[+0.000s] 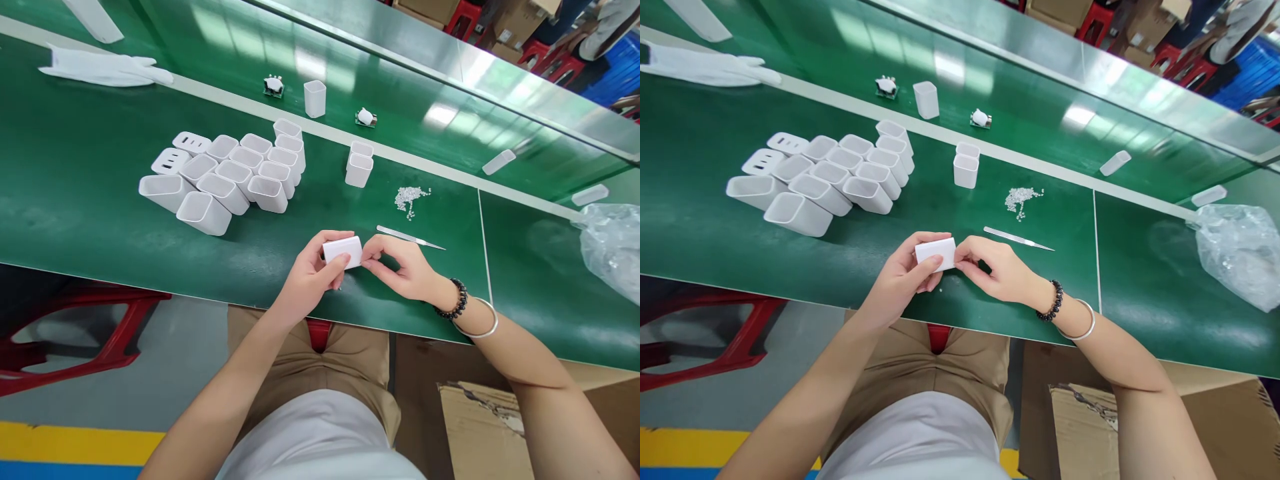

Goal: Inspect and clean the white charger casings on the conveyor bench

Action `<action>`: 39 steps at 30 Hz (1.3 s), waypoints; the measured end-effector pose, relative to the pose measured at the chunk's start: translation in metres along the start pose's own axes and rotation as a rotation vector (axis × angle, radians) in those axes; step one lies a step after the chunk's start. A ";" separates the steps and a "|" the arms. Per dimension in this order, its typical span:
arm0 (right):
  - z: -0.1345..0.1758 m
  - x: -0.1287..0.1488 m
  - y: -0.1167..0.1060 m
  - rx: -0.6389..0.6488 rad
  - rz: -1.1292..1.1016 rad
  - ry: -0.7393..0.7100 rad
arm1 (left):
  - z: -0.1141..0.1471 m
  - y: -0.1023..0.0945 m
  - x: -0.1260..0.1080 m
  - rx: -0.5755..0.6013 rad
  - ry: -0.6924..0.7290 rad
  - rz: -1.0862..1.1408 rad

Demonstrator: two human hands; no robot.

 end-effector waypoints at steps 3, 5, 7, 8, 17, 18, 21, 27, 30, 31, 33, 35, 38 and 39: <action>0.000 -0.007 -0.004 -0.072 0.034 0.049 | -0.003 -0.007 -0.002 -0.078 0.025 -0.026; 0.001 -0.008 -0.007 -0.130 0.066 0.070 | -0.003 -0.019 -0.006 -0.184 0.085 -0.036; 0.003 -0.004 -0.002 -0.108 0.066 0.069 | 0.000 -0.032 -0.011 -0.295 0.163 -0.026; 0.003 -0.001 0.006 -0.057 0.052 0.068 | 0.002 -0.037 -0.013 -0.336 0.197 -0.013; 0.012 0.011 0.065 0.188 0.110 0.075 | 0.005 -0.042 -0.014 -0.372 0.238 0.073; 0.013 0.011 0.067 0.185 0.130 0.065 | 0.005 -0.042 -0.013 -0.368 0.234 0.074; 0.014 0.010 0.069 0.168 0.185 0.046 | 0.005 -0.040 -0.013 -0.359 0.227 0.074; 0.014 0.013 0.074 0.198 0.264 -0.014 | 0.004 -0.038 -0.013 -0.345 0.215 0.076; 0.013 0.017 0.075 0.198 0.374 -0.080 | 0.003 -0.035 -0.011 -0.305 0.177 0.085; 0.013 0.019 0.076 0.194 0.409 -0.110 | 0.002 -0.034 -0.011 -0.294 0.163 0.087; 0.012 0.023 0.077 0.194 0.469 -0.168 | 0.002 -0.034 -0.010 -0.288 0.143 0.082; 0.010 0.024 0.078 0.218 0.513 -0.202 | 0.002 -0.034 -0.010 -0.288 0.132 0.068; 0.007 0.026 0.071 0.222 0.542 -0.219 | 0.002 -0.031 -0.011 -0.257 0.121 0.031; 0.006 0.027 0.065 0.197 0.542 -0.224 | 0.002 -0.030 -0.011 -0.248 0.121 0.015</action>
Point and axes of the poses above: each hand's wrist, its own z-axis away from the middle knuckle, its own y-axis out of the palm, x = y × z, the point moved 10 cm from there along -z, towards the middle knuckle, and after that the axes turned 5 degrees about y, right-handed, at the moved point
